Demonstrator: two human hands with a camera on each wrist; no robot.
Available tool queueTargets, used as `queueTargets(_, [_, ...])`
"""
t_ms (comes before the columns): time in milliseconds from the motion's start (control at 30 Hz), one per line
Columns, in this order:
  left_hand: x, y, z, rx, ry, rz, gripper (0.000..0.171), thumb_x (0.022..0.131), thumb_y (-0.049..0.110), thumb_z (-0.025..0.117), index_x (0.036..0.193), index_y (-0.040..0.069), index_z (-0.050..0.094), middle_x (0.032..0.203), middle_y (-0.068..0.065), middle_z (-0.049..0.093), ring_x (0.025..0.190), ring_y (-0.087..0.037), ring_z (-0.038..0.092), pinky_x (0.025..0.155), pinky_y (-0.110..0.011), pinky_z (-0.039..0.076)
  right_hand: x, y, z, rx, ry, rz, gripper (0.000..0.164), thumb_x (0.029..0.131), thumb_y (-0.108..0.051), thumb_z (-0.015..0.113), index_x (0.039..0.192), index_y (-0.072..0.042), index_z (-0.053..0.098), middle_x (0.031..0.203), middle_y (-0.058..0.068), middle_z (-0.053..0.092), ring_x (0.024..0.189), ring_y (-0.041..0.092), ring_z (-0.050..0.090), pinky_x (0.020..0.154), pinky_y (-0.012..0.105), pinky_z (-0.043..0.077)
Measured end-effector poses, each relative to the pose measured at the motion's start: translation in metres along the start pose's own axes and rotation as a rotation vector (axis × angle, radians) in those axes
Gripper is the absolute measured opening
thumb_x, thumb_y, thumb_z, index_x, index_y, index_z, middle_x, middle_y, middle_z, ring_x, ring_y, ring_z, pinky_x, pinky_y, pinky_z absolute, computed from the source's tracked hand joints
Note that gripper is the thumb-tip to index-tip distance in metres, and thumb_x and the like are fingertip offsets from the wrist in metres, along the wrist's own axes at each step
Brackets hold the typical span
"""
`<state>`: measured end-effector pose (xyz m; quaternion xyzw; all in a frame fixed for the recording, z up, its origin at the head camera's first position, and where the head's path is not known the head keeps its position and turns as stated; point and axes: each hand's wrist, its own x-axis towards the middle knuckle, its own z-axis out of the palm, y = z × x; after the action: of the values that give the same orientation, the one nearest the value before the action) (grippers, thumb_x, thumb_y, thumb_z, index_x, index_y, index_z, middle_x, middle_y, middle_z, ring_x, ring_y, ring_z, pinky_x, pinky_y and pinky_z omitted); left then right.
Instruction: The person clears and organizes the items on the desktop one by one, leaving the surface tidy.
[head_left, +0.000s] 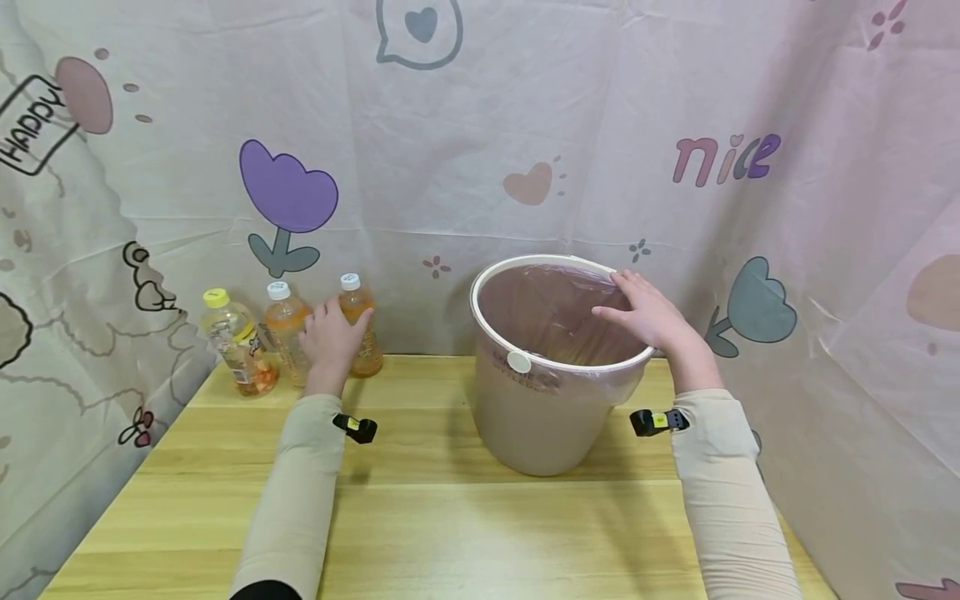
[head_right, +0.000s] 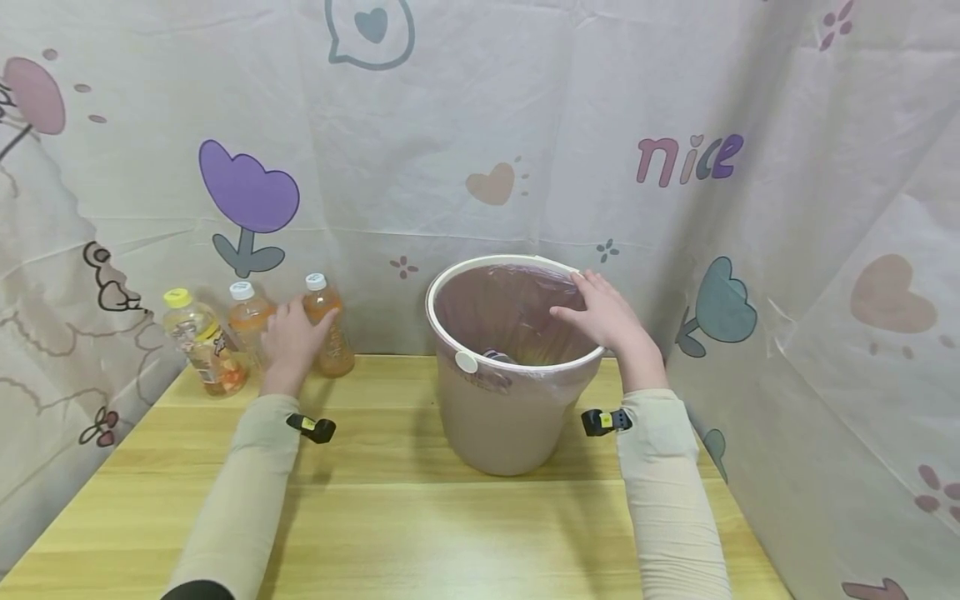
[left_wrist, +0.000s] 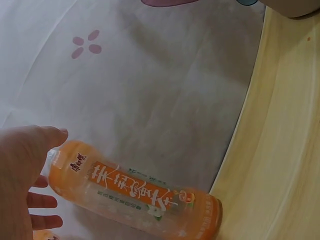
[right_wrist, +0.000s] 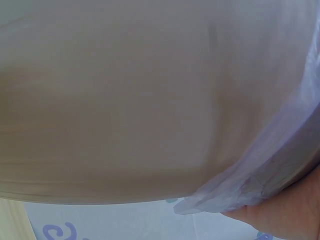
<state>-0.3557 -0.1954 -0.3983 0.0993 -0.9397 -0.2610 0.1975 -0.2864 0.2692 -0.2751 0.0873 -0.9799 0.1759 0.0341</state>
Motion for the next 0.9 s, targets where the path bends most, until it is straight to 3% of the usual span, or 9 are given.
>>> queueTargets(300, [0.010, 0.001, 0.006, -0.005, -0.006, -0.030, 0.080, 0.092, 0.059, 0.051, 0.146, 0.003, 0.034, 0.143, -0.027, 0.042, 0.130, -0.050, 0.039, 0.102, -0.069, 0.032, 0.000, 0.000, 0.000, 0.006, 0.000, 0.002, 0.083, 0.095, -0.050, 0.052, 0.155, -0.003, 0.018, 0.162, 0.023, 0.009, 0.151, 0.041, 0.004, 0.121, 0.057, 0.007])
queueTargets(900, [0.019, 0.003, 0.014, 0.019, -0.018, -0.027, 0.083, 0.091, 0.059, 0.054, 0.145, -0.001, 0.032, 0.144, -0.028, 0.041, 0.133, -0.048, 0.036, 0.104, -0.068, 0.032, -0.001, 0.000, 0.000, 0.008, 0.007, 0.006, 0.083, 0.095, -0.051, 0.052, 0.155, -0.005, 0.019, 0.162, 0.022, 0.010, 0.151, 0.040, 0.005, 0.121, 0.058, 0.008])
